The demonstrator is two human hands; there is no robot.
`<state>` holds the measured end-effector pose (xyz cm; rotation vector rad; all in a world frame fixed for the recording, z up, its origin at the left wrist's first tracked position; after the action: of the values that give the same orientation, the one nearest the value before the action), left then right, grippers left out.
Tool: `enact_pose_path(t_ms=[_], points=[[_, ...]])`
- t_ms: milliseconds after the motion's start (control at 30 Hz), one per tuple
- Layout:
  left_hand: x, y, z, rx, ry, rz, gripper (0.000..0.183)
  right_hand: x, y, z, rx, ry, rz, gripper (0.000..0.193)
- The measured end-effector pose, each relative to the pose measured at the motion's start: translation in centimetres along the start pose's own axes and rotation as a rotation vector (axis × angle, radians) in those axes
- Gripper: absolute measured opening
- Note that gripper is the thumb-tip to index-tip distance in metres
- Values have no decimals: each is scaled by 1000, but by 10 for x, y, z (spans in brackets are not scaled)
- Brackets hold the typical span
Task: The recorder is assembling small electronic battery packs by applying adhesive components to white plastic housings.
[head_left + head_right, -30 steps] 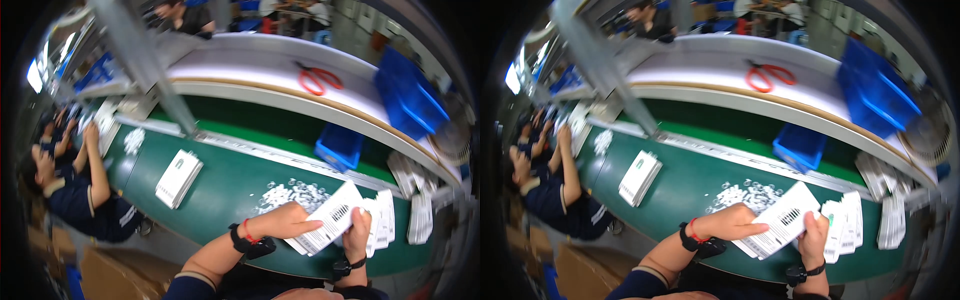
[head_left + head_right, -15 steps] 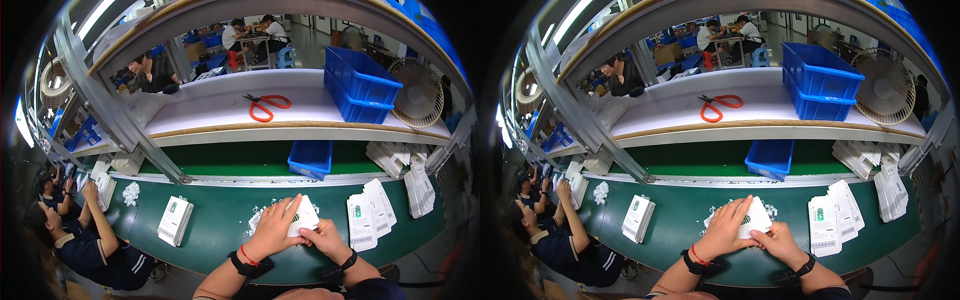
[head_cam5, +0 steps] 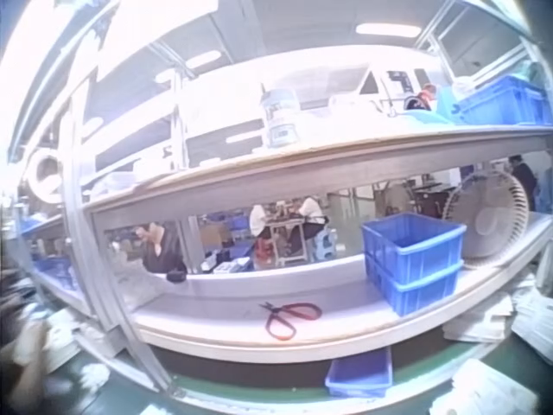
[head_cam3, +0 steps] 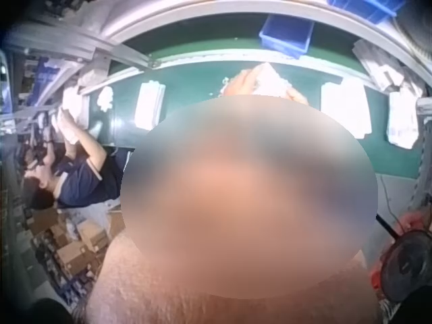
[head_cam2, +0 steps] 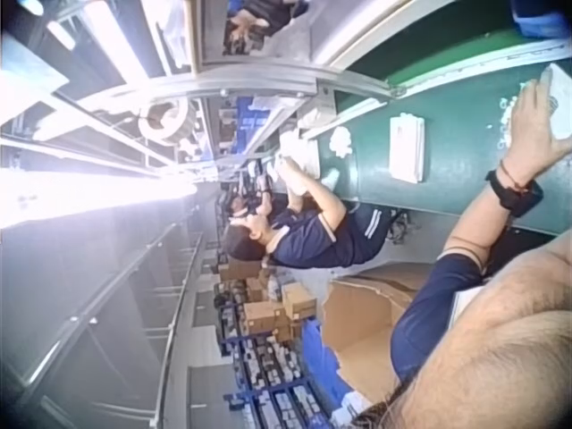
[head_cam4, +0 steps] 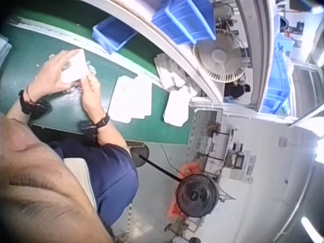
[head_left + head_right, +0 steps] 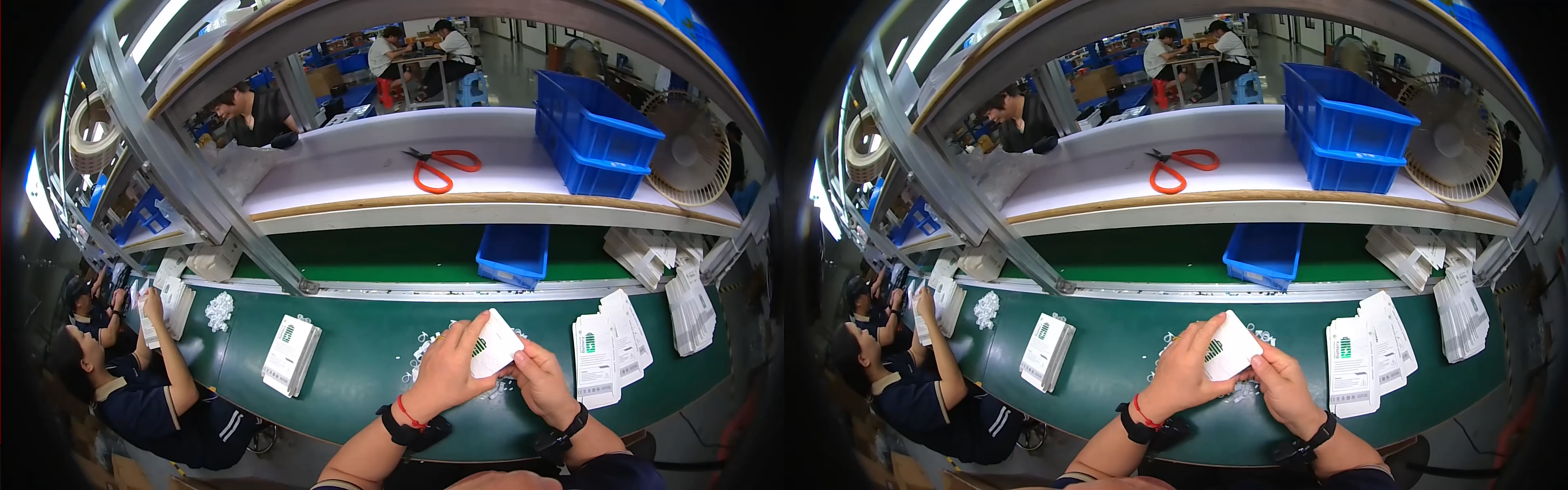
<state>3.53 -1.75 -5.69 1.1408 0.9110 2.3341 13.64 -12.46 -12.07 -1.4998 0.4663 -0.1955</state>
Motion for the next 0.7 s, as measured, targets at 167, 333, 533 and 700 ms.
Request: enact_pose_path(t_ms=[167,333,533,700], points=[[-3,-2,-2,34,-19,-51,82,-13,-11,0,-68,21,364,51],[-3,-1,-2,13,-41,-30,82,-7,-10,-3,74,8,-90,50],[-2,-2,-2,5,-18,3,86,-8,-25,-2,250,-13,-504,45],[-7,6,-4,-162,-58,188,84,17,-6,-1,93,42,-389,29]])
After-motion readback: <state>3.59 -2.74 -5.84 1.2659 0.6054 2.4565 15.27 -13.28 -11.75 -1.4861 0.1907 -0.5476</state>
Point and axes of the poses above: each hand's wrist, its own z-axis towards the middle knuckle, its own x-axis out of the back of the hand, y = z × x, the point moved 6 cm from there along z, towards the middle knuckle, and after that the axes turned 13 degrees about -z, right-handed, at the moved point
